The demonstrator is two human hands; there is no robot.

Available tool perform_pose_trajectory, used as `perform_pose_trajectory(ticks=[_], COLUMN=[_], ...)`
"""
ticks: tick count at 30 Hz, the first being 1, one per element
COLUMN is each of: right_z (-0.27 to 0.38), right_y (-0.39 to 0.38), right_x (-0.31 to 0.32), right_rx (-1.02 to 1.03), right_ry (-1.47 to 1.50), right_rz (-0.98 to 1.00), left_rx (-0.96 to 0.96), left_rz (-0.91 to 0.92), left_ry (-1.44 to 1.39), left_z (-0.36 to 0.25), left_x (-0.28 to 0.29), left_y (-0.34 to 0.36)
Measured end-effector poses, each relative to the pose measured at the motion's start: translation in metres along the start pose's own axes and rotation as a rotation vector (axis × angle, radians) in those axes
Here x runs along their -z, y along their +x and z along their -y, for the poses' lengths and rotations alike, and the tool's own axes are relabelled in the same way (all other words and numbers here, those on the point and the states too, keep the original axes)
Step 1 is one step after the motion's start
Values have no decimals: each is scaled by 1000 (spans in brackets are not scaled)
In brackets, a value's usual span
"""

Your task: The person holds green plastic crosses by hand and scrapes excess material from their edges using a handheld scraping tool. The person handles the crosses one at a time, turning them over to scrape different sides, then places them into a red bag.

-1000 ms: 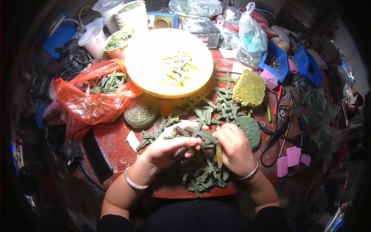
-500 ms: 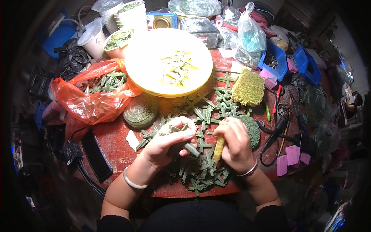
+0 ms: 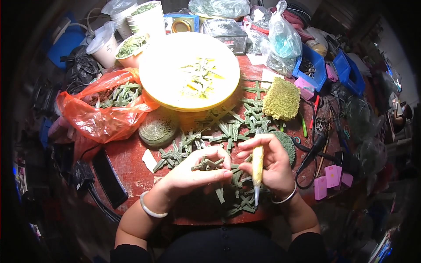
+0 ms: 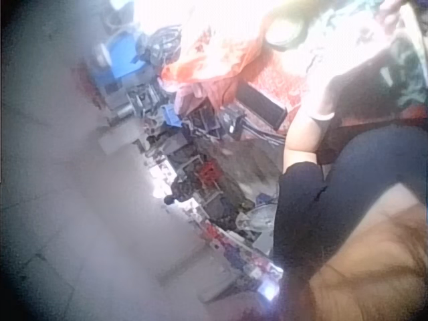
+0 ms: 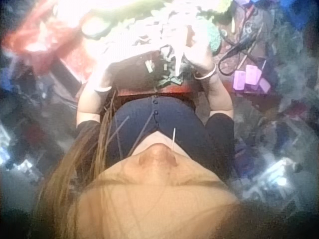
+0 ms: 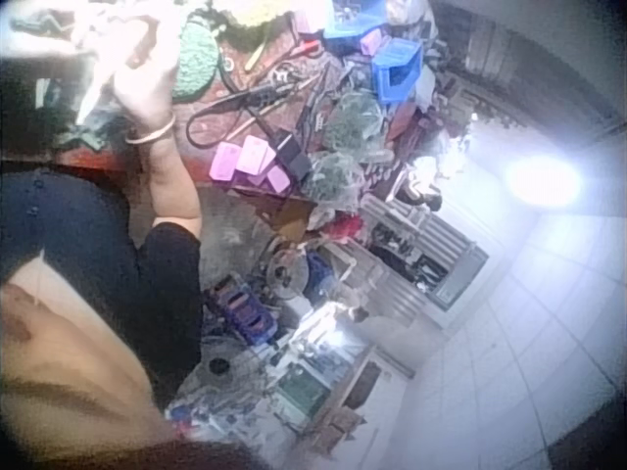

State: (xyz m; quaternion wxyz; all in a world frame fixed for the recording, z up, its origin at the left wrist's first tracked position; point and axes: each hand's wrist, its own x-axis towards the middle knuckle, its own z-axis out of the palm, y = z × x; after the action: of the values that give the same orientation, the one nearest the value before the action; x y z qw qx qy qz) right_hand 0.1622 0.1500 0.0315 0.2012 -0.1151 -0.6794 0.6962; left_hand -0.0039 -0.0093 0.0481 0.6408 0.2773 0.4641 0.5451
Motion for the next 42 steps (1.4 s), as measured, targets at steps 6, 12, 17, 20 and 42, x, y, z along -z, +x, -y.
perform_pose_trajectory(ticks=[6,12,17,20,42], right_z=[4,4,2,-9,-14], right_y=[4,-1,-1,-3,4], right_x=[0,-1,1,4,-1], right_rx=[-63,8,157,170,107], right_ry=[115,-61,-236,-263,-437], right_rz=[-225,-170,-112,-78,-199], left_rx=[-20,-40,-95,-91,-173], left_rz=[-68,-82,-85,-57,-219], left_ry=[-103,-129,27,0,-85], left_z=[6,7,11,9,-44], left_x=[2,2,-2,-2,1], left_y=[2,2,5,5,-6])
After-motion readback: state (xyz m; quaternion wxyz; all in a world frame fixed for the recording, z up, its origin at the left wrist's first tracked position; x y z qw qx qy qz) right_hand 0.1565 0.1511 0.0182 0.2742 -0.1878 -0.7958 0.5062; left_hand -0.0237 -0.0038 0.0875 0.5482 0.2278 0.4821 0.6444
